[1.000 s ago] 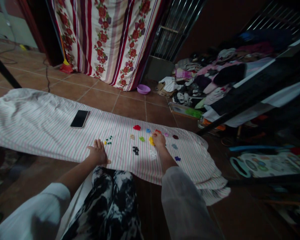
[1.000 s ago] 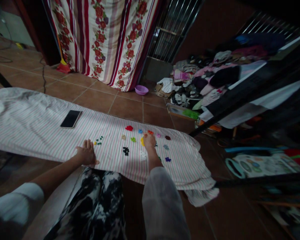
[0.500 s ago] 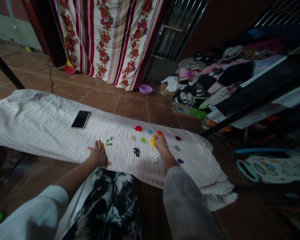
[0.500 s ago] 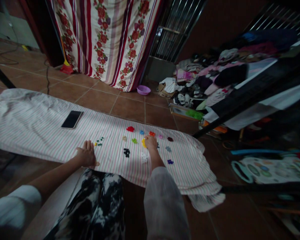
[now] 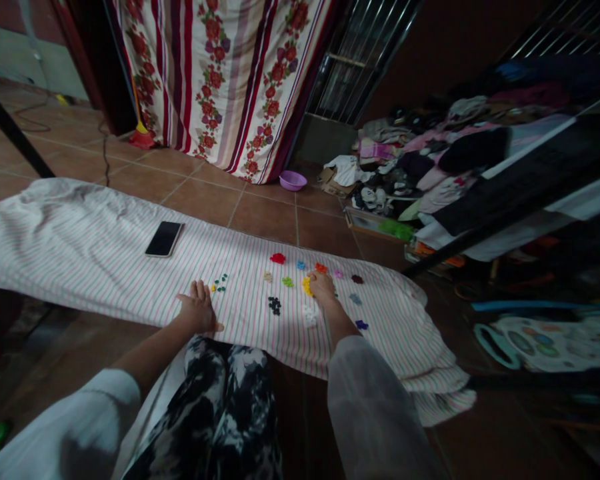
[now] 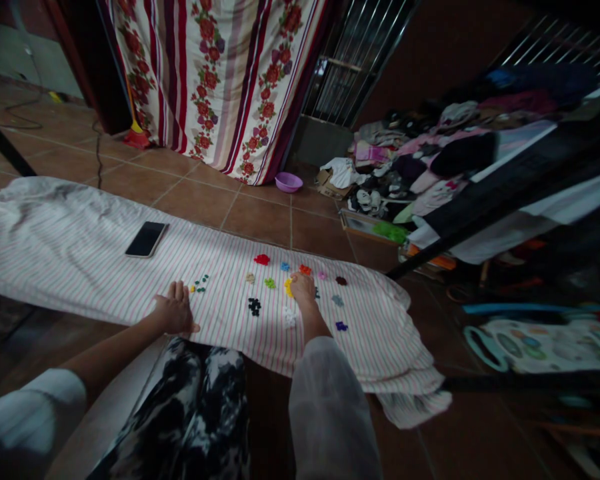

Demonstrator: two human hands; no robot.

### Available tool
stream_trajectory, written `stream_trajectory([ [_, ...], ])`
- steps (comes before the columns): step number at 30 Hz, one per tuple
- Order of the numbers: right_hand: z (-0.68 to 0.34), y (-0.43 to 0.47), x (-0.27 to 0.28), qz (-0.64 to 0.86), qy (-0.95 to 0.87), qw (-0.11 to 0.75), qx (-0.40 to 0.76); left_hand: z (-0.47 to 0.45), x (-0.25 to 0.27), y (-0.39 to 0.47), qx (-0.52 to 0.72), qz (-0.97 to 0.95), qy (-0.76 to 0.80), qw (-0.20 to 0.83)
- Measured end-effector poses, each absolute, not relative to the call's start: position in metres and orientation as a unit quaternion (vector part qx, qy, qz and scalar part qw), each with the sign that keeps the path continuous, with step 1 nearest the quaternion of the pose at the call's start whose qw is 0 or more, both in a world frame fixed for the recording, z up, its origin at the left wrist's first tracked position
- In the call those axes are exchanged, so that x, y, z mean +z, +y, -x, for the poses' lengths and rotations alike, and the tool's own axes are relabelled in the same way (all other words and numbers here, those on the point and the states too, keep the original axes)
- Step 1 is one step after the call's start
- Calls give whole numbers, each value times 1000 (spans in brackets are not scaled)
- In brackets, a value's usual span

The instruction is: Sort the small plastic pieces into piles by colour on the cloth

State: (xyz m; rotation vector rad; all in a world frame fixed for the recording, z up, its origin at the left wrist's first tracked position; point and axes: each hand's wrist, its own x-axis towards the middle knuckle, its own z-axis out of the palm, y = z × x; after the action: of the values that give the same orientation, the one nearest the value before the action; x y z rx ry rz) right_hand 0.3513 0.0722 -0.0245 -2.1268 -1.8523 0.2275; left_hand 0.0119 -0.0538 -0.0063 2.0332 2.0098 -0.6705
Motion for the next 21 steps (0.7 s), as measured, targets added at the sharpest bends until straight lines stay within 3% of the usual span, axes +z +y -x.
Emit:
stream_trajectory([
  [8, -351, 68, -19, 753, -641, 123, 86, -13, 3, -55, -229, -687, 680, 115],
  [15, -330, 70, -6, 702, -689, 174, 46, -12, 1, -55, -231, -687, 681, 108],
  [21, -269, 56, -3, 624, -736, 246, 95, -10, -1, -55, -201, -687, 688, 123],
])
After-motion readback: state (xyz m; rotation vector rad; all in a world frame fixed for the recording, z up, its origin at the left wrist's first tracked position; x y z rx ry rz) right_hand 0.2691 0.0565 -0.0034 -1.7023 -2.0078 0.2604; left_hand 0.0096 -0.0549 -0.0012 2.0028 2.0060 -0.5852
